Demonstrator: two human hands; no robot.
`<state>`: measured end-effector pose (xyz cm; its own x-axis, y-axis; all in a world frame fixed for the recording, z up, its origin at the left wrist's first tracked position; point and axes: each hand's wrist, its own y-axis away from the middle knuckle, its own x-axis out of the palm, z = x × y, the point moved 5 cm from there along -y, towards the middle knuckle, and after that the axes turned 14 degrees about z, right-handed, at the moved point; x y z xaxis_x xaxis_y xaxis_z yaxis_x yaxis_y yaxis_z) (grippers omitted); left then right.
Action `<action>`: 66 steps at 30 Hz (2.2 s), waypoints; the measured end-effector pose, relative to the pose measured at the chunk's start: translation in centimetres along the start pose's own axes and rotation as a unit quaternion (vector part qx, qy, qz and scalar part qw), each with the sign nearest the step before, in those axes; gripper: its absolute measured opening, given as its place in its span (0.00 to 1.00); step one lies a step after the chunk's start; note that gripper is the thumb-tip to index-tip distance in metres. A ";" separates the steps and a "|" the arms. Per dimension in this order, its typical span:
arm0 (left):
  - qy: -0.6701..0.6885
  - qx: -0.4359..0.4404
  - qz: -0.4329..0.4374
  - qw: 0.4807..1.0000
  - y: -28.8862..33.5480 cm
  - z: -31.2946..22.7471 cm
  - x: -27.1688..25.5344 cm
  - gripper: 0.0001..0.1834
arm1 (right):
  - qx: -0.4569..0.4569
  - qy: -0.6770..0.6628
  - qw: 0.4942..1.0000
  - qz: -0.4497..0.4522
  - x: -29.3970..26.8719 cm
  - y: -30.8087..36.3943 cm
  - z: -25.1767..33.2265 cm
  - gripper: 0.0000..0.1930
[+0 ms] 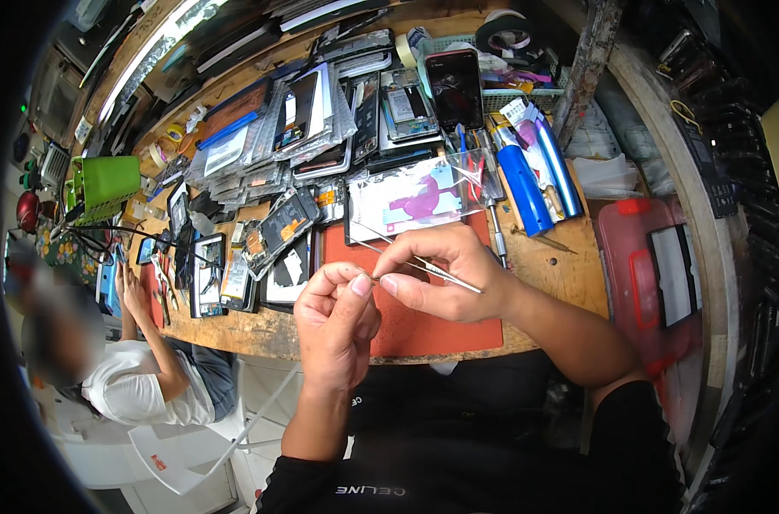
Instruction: The person uses a soldering iron and tweezers to work on a small electronic component on a cluttered workbench. They apply flux, heat the component, and add solder to create a connection.
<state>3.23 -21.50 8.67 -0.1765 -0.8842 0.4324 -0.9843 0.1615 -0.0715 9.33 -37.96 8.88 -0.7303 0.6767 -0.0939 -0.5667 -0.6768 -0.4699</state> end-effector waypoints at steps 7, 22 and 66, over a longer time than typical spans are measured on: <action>-0.147 0.063 -0.013 0.987 0.2 -0.6 -0.4 0.06 | -0.070 0.094 0.993 -0.006 -0.3 -0.3 0.8 0.08; -0.218 0.046 0.027 0.975 0.9 -1.5 -1.6 0.05 | -0.121 0.185 0.975 0.023 0.6 -0.2 1.6 0.13; -0.537 0.347 0.027 0.769 2.5 -2.5 -0.4 0.12 | 0.023 -0.038 0.998 0.053 0.9 0.3 0.9 0.07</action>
<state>0.87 -19.69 10.59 0.2465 -0.7964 -0.5523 -0.6764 0.2668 -0.6865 8.11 -37.80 9.44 -0.8123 0.5786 -0.0735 -0.5012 -0.7569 -0.4194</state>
